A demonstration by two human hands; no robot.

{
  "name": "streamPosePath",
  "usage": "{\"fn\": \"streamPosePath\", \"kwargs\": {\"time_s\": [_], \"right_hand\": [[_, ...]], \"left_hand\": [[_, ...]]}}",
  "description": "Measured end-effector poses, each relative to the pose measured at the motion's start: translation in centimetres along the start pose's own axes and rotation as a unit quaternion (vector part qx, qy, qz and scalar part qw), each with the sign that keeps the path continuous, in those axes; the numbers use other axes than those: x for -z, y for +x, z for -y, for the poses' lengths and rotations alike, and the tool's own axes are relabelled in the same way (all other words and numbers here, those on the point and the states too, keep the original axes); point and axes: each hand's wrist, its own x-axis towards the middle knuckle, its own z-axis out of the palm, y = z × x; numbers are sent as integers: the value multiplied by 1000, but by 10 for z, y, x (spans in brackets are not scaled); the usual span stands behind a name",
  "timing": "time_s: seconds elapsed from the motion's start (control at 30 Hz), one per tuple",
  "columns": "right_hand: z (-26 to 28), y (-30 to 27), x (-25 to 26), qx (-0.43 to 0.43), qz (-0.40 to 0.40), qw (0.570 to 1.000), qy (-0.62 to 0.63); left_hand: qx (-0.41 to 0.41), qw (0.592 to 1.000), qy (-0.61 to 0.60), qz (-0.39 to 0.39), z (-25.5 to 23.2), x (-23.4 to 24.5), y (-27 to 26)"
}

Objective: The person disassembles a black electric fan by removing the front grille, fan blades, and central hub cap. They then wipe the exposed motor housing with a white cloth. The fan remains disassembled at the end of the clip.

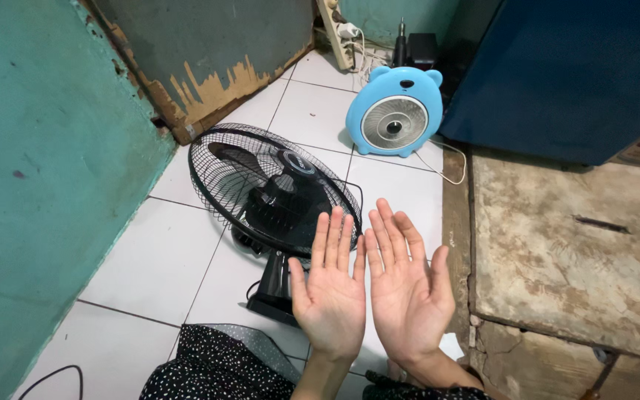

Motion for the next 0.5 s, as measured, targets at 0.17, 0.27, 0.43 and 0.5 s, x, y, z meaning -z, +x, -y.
{"fn": "streamPosePath", "kwargs": {"time_s": [0.17, 0.27, 0.43, 0.5], "right_hand": [[0, 0, 1, -2, 5, 1000, 19], [-1, 0, 1, -2, 7, 1000, 23], [-1, 0, 1, -2, 10, 1000, 23], [0, 0, 1, -2, 8, 1000, 23]], "left_hand": [[-3, 1000, -10, 5, 0, 1, 0], [-1, 1000, -15, 7, 0, 1, 0], [0, 1000, -16, 10, 0, 2, 0], [2, 1000, -16, 9, 0, 2, 0]]}}
